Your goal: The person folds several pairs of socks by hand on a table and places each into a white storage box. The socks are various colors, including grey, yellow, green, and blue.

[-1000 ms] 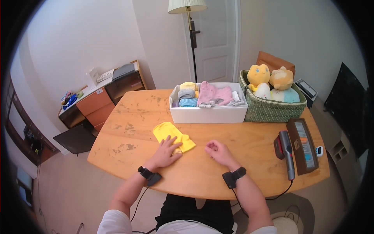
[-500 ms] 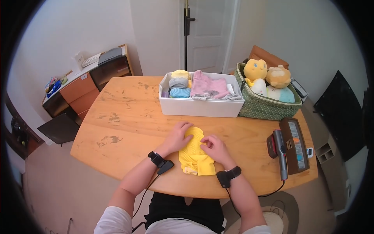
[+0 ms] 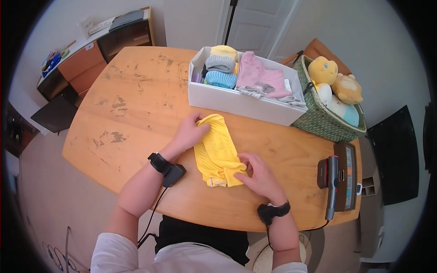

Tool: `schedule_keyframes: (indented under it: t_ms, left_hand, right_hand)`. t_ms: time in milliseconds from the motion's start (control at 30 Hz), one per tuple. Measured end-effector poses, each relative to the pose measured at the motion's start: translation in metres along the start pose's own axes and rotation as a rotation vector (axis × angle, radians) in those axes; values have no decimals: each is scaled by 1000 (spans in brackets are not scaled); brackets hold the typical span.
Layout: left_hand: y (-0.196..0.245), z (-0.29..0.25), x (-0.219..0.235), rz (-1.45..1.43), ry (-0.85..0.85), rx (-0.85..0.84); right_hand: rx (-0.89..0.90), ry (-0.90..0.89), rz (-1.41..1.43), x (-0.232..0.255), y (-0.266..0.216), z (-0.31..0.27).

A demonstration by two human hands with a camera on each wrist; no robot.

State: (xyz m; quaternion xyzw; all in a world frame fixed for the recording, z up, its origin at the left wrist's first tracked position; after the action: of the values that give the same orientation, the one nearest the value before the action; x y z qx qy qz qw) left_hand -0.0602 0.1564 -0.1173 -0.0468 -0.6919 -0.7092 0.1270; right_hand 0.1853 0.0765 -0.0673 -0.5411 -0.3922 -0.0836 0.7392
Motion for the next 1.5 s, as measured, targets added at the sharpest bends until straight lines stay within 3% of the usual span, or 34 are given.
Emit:
schedule_keyframes:
  t_ms: [133,200,233,267,333,367,433,567,767,933,1000,1067,1100,1167,1200,1267,1300,1367,1400,1467,1500]
  left_hand:
    - [-10,6,8,-72,79,102]
    - [-11,6,9,-104,93,148]
    - [-10,5,10,-114,112,144]
    - [-8,5,12,-124,130,138]
    - [-7,6,11,-91,122,113]
    - [-6,7,11,-58,120,94]
    - [-13,10,11,-53,119,78]
    - [-5,6,11,-118,129,82]
    - [-5,8,18,-79,194,81]
    - [-9,6,8,33,45,66]
    - [-7,-2,1,64,0,48]
    - [14,-18,-1,293,26,-167]
    - [29,-28,-2,296,19,-176]
    - [54,-54,-26,482,-219,-162]
    - [67,-63,-29,487,-224,-170]
    - [68,-86,-53,600,-509,-61]
    - [72,-92,-56,603,-512,-67]
    - [73,-115,-75,619,-733,-70]
    - [81,-118,-76,622,-737,-73]
    - [81,-148,-87,538,-1056,75]
    - [85,-149,-86,541,-1057,75]
  right_hand:
    - [-200,98,138,5,29,-1]
    - [-80,470,51,38,27,-3]
    - [-47,556,-48,47,23,-7]
    - [-47,563,-49,49,20,-8]
    - [175,476,-134,43,-10,-6]
    - [177,485,-135,41,-18,-7]
    - [303,216,-65,10,-40,-5]
    - [275,125,-145,1,-20,-6]
    - [121,348,-244,41,8,-5]
    - [-115,663,-395,75,46,-15]
    - [-136,664,-418,72,55,-13]
    - [-158,667,-437,71,58,-12]
    - [-202,671,-392,72,61,-13]
    - [-246,684,-344,76,66,-12]
    - [-298,648,-248,76,75,-10]
    - [-350,618,-149,73,91,-9]
    - [-343,662,-83,74,100,-9]
    - [-337,711,-17,77,103,-12]
    - [-325,652,-17,76,96,-10]
    - [-314,594,-14,73,91,-8]
    - [-275,545,-32,69,88,-6]
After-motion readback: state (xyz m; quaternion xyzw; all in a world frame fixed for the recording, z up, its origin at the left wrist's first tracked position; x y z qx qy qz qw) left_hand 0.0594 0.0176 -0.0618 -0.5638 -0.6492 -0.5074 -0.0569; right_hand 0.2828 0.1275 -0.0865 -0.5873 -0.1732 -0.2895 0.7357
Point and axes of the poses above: each hand's wrist, its own z-axis towards the middle knuckle, its own x-axis out of the back of the hand, y = z × x, the point moved 9 cm from there along z, towards the middle knuckle, and after that the axes turned 3 degrees about y, right-handed, at the moved point
